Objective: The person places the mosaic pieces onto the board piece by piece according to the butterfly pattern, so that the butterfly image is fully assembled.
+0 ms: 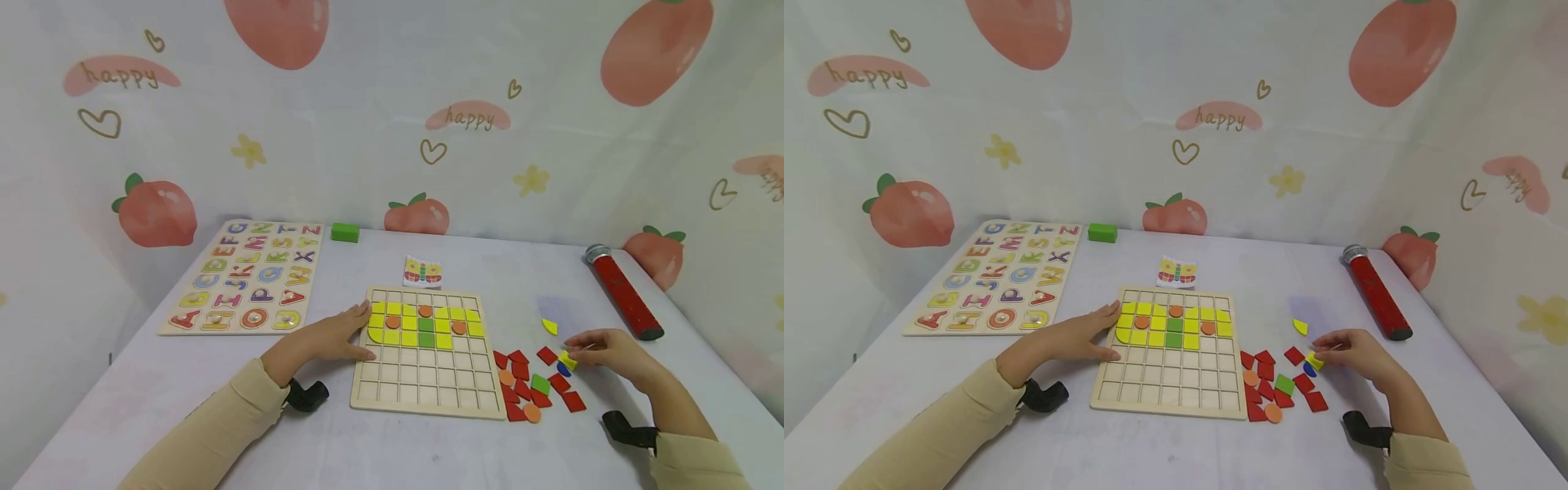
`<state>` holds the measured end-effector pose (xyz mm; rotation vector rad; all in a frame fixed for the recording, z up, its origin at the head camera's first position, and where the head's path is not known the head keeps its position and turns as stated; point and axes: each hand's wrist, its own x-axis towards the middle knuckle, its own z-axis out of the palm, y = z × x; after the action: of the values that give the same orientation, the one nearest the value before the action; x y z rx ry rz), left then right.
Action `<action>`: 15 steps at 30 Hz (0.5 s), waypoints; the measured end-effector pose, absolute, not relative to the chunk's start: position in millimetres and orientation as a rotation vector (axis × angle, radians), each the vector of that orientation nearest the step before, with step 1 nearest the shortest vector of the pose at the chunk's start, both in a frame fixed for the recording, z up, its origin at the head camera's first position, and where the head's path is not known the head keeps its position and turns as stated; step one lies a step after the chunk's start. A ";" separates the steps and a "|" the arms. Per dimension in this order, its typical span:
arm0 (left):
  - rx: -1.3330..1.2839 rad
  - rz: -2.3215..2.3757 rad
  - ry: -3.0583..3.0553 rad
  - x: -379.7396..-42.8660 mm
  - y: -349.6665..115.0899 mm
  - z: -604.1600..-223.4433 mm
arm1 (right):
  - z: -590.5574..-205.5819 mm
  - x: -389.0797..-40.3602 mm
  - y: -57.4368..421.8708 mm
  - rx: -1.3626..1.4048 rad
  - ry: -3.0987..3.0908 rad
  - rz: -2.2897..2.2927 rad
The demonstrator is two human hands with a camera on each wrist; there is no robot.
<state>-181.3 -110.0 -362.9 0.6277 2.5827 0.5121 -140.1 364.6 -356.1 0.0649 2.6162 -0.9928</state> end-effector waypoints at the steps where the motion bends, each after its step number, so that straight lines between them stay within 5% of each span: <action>1: 0.629 0.515 2.582 -181.4 -110.2 -363.0 | -357.2 -139.6 365.8 0.076 2.613 -0.992; 15: 0.622 0.503 2.584 -180.9 -109.0 -360.0 | -364.6 -137.4 360.0 0.074 2.669 -0.943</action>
<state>-180.9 -109.0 -360.0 0.6220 2.5837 0.5034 -137.4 360.0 -364.6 0.0740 2.6685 -0.9429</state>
